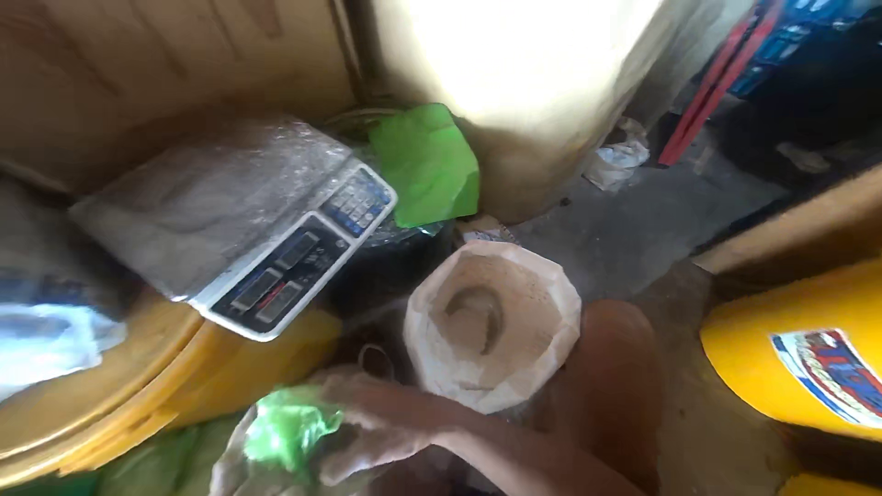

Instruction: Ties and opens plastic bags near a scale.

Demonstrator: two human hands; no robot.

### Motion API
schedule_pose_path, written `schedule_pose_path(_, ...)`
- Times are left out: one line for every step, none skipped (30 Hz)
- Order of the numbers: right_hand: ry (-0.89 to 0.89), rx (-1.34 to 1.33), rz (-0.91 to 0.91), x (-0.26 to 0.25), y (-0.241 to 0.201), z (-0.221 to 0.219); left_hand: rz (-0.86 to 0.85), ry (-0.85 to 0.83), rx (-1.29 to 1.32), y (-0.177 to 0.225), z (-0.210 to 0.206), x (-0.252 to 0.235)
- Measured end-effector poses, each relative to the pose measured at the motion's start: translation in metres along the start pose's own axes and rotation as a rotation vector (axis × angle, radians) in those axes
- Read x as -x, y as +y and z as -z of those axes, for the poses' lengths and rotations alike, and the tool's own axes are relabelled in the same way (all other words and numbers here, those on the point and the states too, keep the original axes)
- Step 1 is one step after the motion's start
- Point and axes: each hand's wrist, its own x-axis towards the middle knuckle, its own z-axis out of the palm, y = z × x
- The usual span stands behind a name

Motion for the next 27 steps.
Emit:
schedule_pose_path(0.018,0.0,-0.012,0.0,-0.002,-0.003,0.004,0.033,-0.01,0.002,0.0,0.0)
schedule_pose_path(0.042,0.023,-0.022,-0.002,-0.006,-0.008,-0.003,0.093,0.002,0.004,-0.001,0.0)
schedule_pose_path(0.076,0.051,-0.021,-0.003,-0.01,-0.013,-0.006,0.162,0.016,0.006,-0.003,0.001)
schedule_pose_path(0.111,0.092,0.006,-0.002,-0.013,-0.018,-0.006,0.223,0.028,0.007,-0.007,0.002)
schedule_pose_path(0.144,0.131,0.042,0.0,-0.015,-0.021,0.002,0.273,0.045,0.007,-0.01,0.004)
schedule_pose_path(0.172,0.164,0.079,0.002,-0.016,-0.025,0.012,0.324,0.065,0.007,-0.014,0.005)
schedule_pose_path(0.189,0.19,0.106,0.003,-0.018,-0.029,0.014,0.36,0.077,0.007,-0.016,0.007)
schedule_pose_path(0.189,0.198,0.107,0.004,-0.021,-0.031,0.017,0.387,0.064,0.007,-0.018,0.009)
schedule_pose_path(0.189,0.184,0.094,0.005,-0.022,-0.031,0.024,0.407,0.04,0.008,-0.019,0.012)
schedule_pose_path(0.192,0.147,0.072,0.006,-0.023,-0.031,0.038,0.421,0.013,0.009,-0.022,0.014)
schedule_pose_path(0.197,0.109,0.047,0.007,-0.024,-0.03,0.05,0.426,-0.005,0.011,-0.024,0.015)
schedule_pose_path(0.198,0.077,0.017,0.007,-0.025,-0.03,0.053,0.426,-0.007,0.013,-0.025,0.017)
schedule_pose_path(0.199,0.052,-0.009,0.008,-0.026,-0.029,0.048,0.422,0.007,0.012,-0.027,0.018)
schedule_pose_path(0.2,0.037,-0.027,0.01,-0.027,-0.028,0.043,0.414,0.018,0.012,-0.028,0.019)
schedule_pose_path(0.208,0.032,-0.036,0.011,-0.027,-0.028,0.041,0.405,0.022,0.011,-0.029,0.021)
schedule_pose_path(0.214,0.04,-0.039,0.012,-0.028,-0.029,0.04,0.395,0.016,0.011,-0.029,0.023)
schedule_pose_path(0.219,0.056,-0.039,0.012,-0.029,-0.029,0.041,0.386,-0.005,0.012,-0.029,0.023)
schedule_pose_path(0.221,0.074,-0.043,0.012,-0.03,-0.029,0.043,0.383,-0.048,0.013,-0.029,0.023)
schedule_pose_path(0.226,0.102,-0.046,0.012,-0.032,-0.029,0.049,0.397,-0.1,0.016,-0.03,0.024)
schedule_pose_path(0.23,0.13,-0.044,0.012,-0.034,-0.031,0.058,0.424,-0.159,0.019,-0.032,0.025)
schedule_pose_path(0.232,0.154,-0.034,0.011,-0.034,-0.033,0.063,0.466,-0.224,0.022,-0.034,0.026)
schedule_pose_path(0.241,0.181,-0.014,0.009,-0.033,-0.038,0.061,0.516,-0.308,0.026,-0.035,0.027)
schedule_pose_path(0.27,0.228,0.016,0.007,-0.031,-0.043,0.051,0.544,-0.428,0.029,-0.035,0.028)
schedule_pose_path(0.311,0.278,0.053,0.003,-0.028,-0.048,0.034,0.557,-0.548,0.03,-0.034,0.027)
schedule_pose_path(0.349,0.317,0.098,-0.002,-0.027,-0.051,0.026,0.568,-0.626,0.03,-0.033,0.026)
schedule_pose_path(0.377,0.356,0.143,-0.006,-0.027,-0.054,0.034,0.589,-0.649,0.029,-0.032,0.025)
schedule_pose_path(0.38,0.386,0.18,-0.01,-0.028,-0.056,0.057,0.618,-0.598,0.026,-0.03,0.023)
